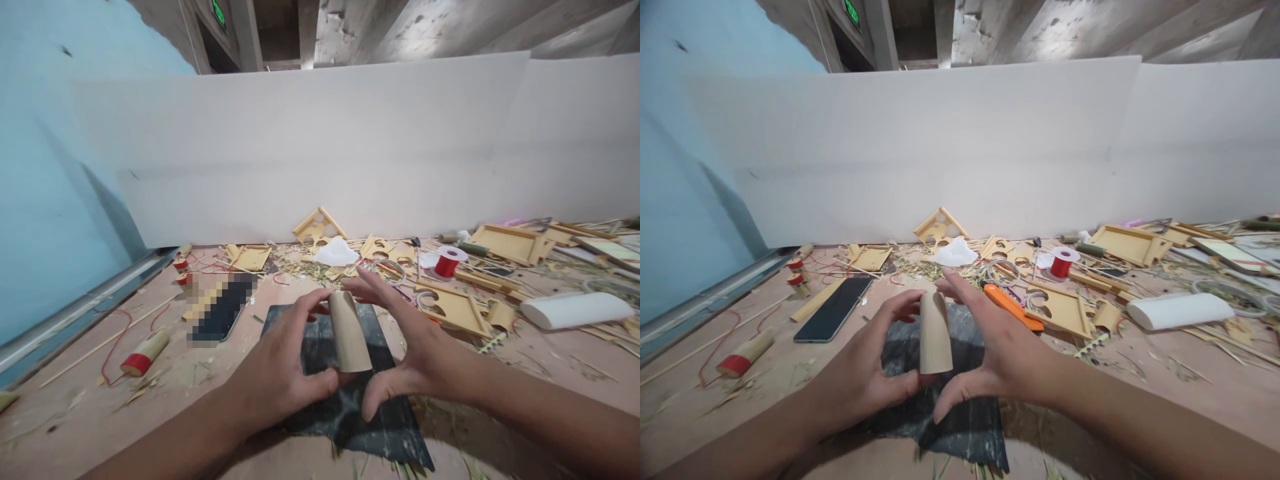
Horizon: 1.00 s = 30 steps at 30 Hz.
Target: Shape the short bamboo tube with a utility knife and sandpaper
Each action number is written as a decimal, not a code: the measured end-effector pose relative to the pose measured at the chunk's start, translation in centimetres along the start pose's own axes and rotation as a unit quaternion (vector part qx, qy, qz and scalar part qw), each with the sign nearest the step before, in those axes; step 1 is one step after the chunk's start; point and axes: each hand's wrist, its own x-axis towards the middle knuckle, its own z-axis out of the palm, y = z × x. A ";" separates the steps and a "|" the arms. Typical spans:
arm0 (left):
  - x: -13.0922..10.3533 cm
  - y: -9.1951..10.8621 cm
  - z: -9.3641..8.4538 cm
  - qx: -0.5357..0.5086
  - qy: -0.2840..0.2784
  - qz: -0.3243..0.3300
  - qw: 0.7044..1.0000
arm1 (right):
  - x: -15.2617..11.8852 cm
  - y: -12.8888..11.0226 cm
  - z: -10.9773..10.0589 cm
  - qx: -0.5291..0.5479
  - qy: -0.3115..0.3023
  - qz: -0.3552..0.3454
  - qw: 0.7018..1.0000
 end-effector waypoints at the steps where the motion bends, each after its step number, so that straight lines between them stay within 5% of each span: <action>1: 0.0 0.1 0.0 -0.017 0.007 -0.008 1.000 | 0.0 0.1 0.1 0.008 -0.002 0.006 1.000; 14: 0.0 -1.0 -0.2 -0.011 0.015 -0.005 1.000 | 0.5 0.5 0.0 -0.017 0.039 -0.013 0.999; 30: 0.2 -0.8 -0.3 0.025 -0.030 0.008 0.999 | 0.9 0.3 -0.1 -0.040 0.011 -0.034 0.999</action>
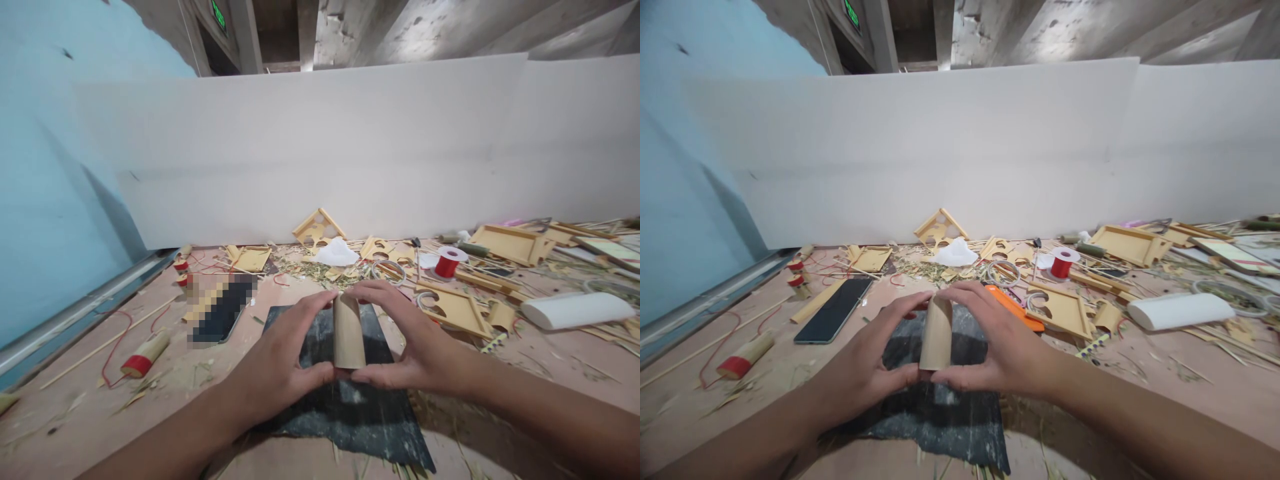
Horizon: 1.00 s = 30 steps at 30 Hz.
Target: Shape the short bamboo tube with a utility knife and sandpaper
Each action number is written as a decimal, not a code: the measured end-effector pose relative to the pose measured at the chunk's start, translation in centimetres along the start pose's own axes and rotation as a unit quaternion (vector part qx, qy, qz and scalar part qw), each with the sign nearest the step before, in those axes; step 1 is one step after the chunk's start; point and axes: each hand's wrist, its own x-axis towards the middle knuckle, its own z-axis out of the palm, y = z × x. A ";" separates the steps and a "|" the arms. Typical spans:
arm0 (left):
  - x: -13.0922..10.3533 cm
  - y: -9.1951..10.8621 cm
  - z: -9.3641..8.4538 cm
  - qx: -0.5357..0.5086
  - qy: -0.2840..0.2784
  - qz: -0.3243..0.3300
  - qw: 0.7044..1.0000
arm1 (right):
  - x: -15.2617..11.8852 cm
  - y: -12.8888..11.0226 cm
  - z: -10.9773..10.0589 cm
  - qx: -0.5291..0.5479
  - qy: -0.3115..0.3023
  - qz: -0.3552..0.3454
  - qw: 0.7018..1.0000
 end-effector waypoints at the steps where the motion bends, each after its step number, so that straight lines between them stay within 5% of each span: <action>1: 0.0 0.0 0.0 0.007 -0.006 -0.013 1.000 | 0.1 0.2 -0.1 -0.002 -0.001 0.009 1.000; 6: 0.0 -0.5 0.5 0.069 -0.070 -0.066 0.993 | 0.6 2.2 -1.0 -0.045 -0.026 0.083 0.995; 12: 0.3 -1.3 0.9 0.129 -0.175 -0.100 0.971 | 0.5 2.3 -0.2 -0.057 -0.150 0.117 0.980; 17: 0.4 -1.5 0.9 0.123 -0.173 -0.112 0.971 | 0.1 0.8 0.9 -0.027 -0.170 0.088 0.981; 30: 0.3 -1.6 0.9 0.128 -0.181 -0.108 0.969 | 0.6 2.0 -0.1 -0.054 -0.170 0.146 0.973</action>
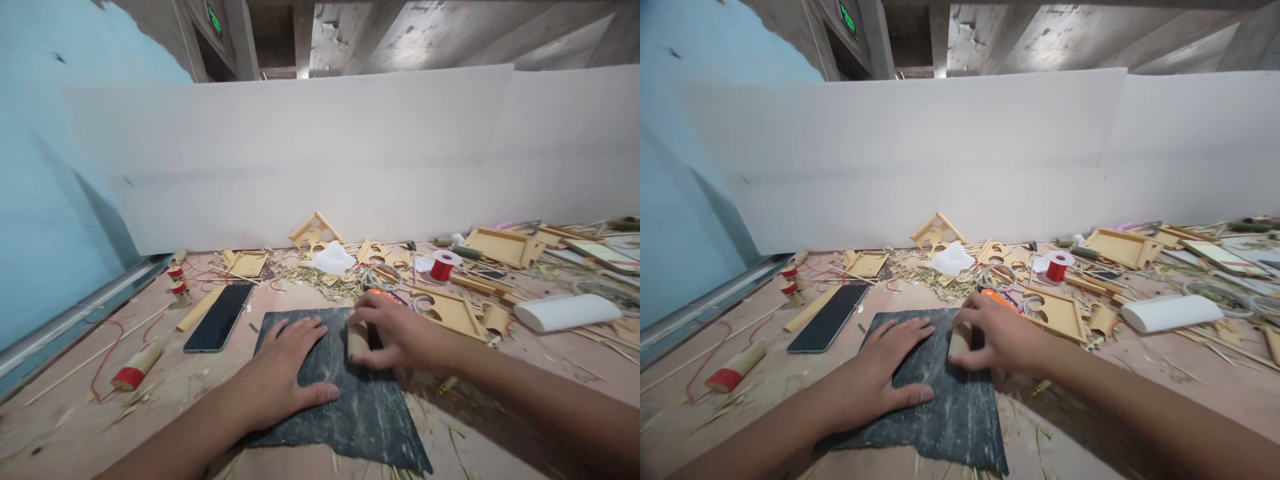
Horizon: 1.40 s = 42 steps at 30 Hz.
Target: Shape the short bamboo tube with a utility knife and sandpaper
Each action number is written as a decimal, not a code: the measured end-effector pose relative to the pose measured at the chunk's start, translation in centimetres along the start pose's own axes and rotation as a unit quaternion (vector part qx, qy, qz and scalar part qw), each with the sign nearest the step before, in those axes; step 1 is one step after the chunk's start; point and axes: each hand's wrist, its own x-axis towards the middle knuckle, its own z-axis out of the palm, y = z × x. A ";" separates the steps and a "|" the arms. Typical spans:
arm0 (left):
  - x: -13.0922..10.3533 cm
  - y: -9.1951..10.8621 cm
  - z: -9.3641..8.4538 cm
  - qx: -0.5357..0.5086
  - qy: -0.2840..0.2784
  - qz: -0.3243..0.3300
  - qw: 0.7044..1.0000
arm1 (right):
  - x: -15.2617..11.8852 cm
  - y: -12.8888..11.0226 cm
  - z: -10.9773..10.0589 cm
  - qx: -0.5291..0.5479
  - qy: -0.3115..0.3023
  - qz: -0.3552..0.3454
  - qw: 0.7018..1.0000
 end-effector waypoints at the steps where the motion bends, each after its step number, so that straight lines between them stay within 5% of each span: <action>1: 0.0 0.1 -0.1 0.002 0.000 -0.003 1.000 | 0.1 0.3 -0.2 -0.012 0.011 0.014 1.000; 10: -0.2 -0.7 0.1 -0.023 0.016 0.032 0.999 | -1.3 -1.5 0.5 0.001 -0.037 -0.048 0.998; 18: -0.1 -0.1 -0.8 -0.015 -0.006 0.010 1.000 | -1.1 1.1 0.4 -0.010 0.006 0.003 1.000; 27: -0.3 -0.5 -0.6 -0.019 -0.029 0.028 0.999 | -2.1 -1.3 1.3 0.005 -0.027 -0.053 0.998; 33: -0.3 -0.1 -0.7 -0.001 -0.072 -0.014 0.997 | -1.8 -0.6 1.6 0.016 0.017 -0.019 1.000; 37: -0.2 0.3 -0.9 -0.003 -0.081 -0.015 0.997 | -1.7 -0.5 1.7 0.021 -0.003 -0.062 0.998; 42: -0.2 0.3 -0.6 -0.011 -0.067 -0.018 0.998 | -1.6 -0.1 1.7 0.005 0.043 -0.007 0.999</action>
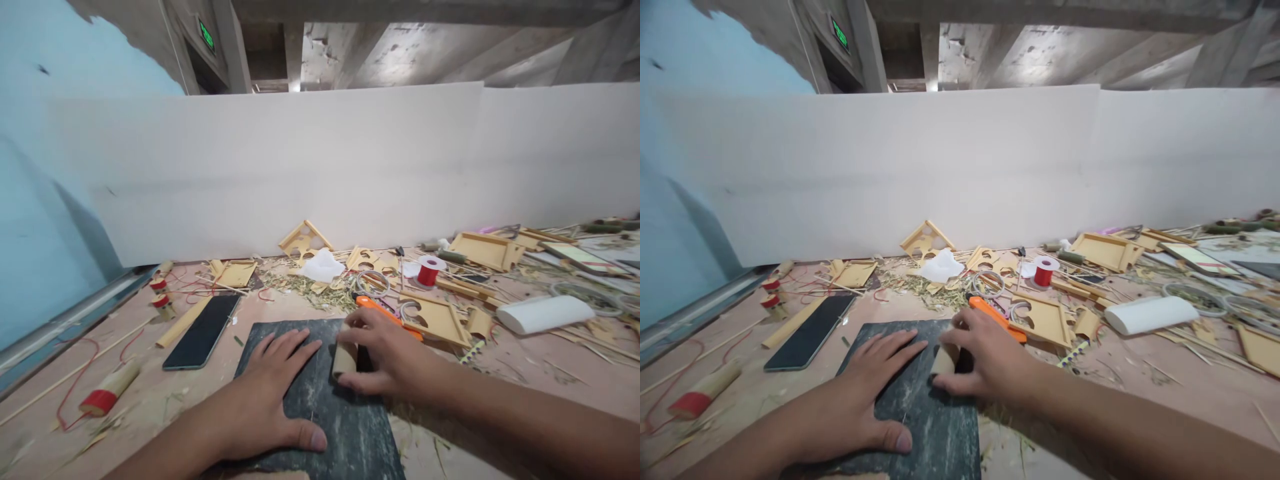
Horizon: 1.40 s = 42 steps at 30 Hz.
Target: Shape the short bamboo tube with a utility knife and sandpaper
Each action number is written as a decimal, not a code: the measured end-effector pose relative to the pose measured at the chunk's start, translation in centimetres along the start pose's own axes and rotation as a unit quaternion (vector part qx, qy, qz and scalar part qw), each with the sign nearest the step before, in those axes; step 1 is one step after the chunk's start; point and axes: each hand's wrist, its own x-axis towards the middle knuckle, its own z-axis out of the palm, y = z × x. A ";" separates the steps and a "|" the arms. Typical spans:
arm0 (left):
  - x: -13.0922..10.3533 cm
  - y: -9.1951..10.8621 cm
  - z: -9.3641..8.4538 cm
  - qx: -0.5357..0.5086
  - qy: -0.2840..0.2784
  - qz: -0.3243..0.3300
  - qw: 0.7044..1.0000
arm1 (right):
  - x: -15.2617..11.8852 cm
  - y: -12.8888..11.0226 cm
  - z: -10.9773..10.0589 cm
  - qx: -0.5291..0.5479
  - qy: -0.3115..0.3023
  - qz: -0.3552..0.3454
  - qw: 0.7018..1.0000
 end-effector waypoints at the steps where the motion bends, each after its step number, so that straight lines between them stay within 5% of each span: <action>1: 0.0 0.0 0.1 0.000 0.001 0.000 1.000 | 0.0 -0.1 0.1 -0.001 -0.009 -0.009 1.000; 5: 0.0 0.0 0.2 0.009 -0.011 -0.011 1.000 | 0.2 -0.2 0.3 0.001 -0.035 -0.056 0.998; 9: 0.1 0.2 0.2 0.015 -0.006 -0.016 1.000 | 0.3 -0.1 -0.1 -0.016 -0.001 0.003 1.000; 13: 0.1 0.2 0.3 0.004 -0.008 -0.018 1.000 | 0.1 -0.1 -0.2 0.011 -0.042 -0.049 0.998; 18: 0.0 0.3 0.3 0.003 0.001 -0.014 1.000 | 0.2 0.7 -0.4 -0.005 -0.007 0.019 1.000; 23: 0.0 0.6 0.2 0.001 -0.008 -0.019 1.000 | 0.1 1.0 -0.4 0.048 -0.054 -0.039 0.997; 27: 0.1 0.5 0.3 0.007 -0.006 -0.015 1.000 | 0.0 0.9 -0.5 0.019 -0.017 0.020 0.999; 31: 0.0 0.2 0.6 -0.005 0.018 0.003 1.000 | -0.2 0.5 -0.4 0.033 -0.060 -0.046 0.997; 36: 0.0 0.5 0.4 0.018 -0.004 -0.012 1.000 | 0.1 0.7 -1.0 -0.006 -0.034 0.009 0.999; 42: 0.0 1.0 0.0 0.011 -0.012 -0.022 1.000 | 0.0 0.3 -1.1 0.002 -0.071 -0.050 0.996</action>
